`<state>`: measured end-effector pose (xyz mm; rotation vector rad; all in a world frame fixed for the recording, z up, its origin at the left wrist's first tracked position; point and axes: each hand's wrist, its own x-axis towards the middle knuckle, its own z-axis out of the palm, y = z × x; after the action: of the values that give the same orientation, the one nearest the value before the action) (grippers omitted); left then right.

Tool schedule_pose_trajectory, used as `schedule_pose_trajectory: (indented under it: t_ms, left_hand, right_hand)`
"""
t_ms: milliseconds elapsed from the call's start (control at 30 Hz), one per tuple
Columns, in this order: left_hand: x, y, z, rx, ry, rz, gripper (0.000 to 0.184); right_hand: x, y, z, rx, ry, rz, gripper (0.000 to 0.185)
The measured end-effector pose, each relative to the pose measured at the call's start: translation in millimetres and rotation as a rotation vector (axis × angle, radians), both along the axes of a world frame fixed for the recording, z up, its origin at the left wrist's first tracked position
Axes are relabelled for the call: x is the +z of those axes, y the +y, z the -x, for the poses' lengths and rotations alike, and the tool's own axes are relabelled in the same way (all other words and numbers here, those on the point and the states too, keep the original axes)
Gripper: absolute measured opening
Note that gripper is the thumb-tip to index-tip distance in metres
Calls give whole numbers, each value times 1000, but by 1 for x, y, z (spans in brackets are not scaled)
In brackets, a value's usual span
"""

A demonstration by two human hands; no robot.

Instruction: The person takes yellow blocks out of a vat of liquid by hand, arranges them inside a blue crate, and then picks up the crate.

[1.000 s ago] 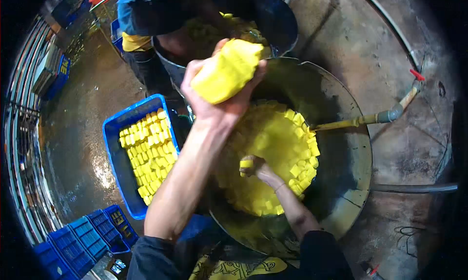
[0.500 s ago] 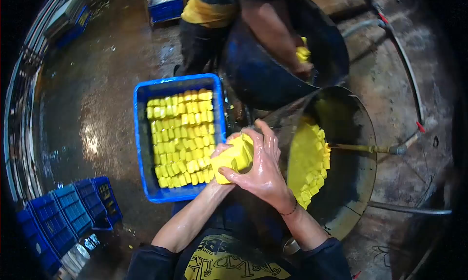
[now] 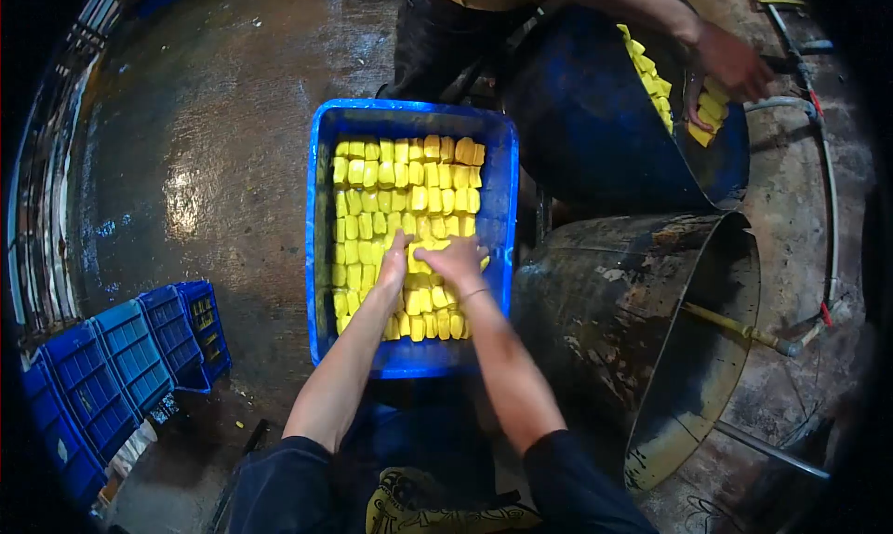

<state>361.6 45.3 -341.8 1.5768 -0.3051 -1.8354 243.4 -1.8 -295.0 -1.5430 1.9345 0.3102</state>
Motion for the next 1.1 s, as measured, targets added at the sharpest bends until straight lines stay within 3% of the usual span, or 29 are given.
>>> schedule_pose_trajectory:
  t_ms: [33,67,100,167,200,267,333,400,467,533,600,700,767,833,867,933,1000,1067,1100]
  left_hand:
    - [-33,5,1,-96,-41,9,60]
    - [-56,13,7,-100,-43,7,60]
    - [-75,21,10,-306,-149,12,57]
    - [-64,20,9,-683,-411,131,54]
    - [-54,15,9,-687,-414,134,54]
    - [-42,6,10,-840,-667,246,50]
    - [-50,10,18,-741,-689,295,51]
    - [-44,7,20,-1167,-555,277,49]
    - [-62,15,22,-1169,-547,249,49]
    - [-62,16,17,-1109,-553,439,45]
    - [-61,18,16,-1086,-504,411,37]
    - [-47,46,27,-633,-903,727,30]
    - [-4,56,47,-276,-840,690,34]
    - [62,55,74,70,-592,622,37]
    - [106,52,87,223,-467,647,36]
    - [215,14,134,382,-321,817,33]
    - [311,-18,195,43,-716,1219,23]
    - [366,-40,270,-278,-238,1269,19]
    - [368,-48,311,-568,-200,1345,20]
  right_hand:
    - [-19,19,-5,-53,49,23,66]
    - [-52,46,-6,-92,92,55,54]
    - [-53,58,-5,-14,150,-11,57]
    - [-44,63,-1,123,207,-47,56]
    - [-43,56,8,119,205,-45,56]
    - [-43,32,26,290,69,-155,55]
    - [-45,22,37,370,61,-109,48]
    - [-33,7,43,638,10,-479,45]
    - [-69,25,50,632,5,-349,39]
    - [-75,41,48,711,179,-83,34]
    - [-92,61,54,577,110,214,31]
    - [-116,82,53,242,-12,531,34]
    - [-49,84,56,309,-3,381,38]
    - [47,101,68,333,-174,425,39]
    - [81,115,77,72,-395,669,38]
    - [192,126,113,-81,-652,584,38]
    - [292,137,171,-177,-885,695,36]
    - [339,144,231,-311,-930,694,30]
    - [336,144,266,-332,-760,651,30]
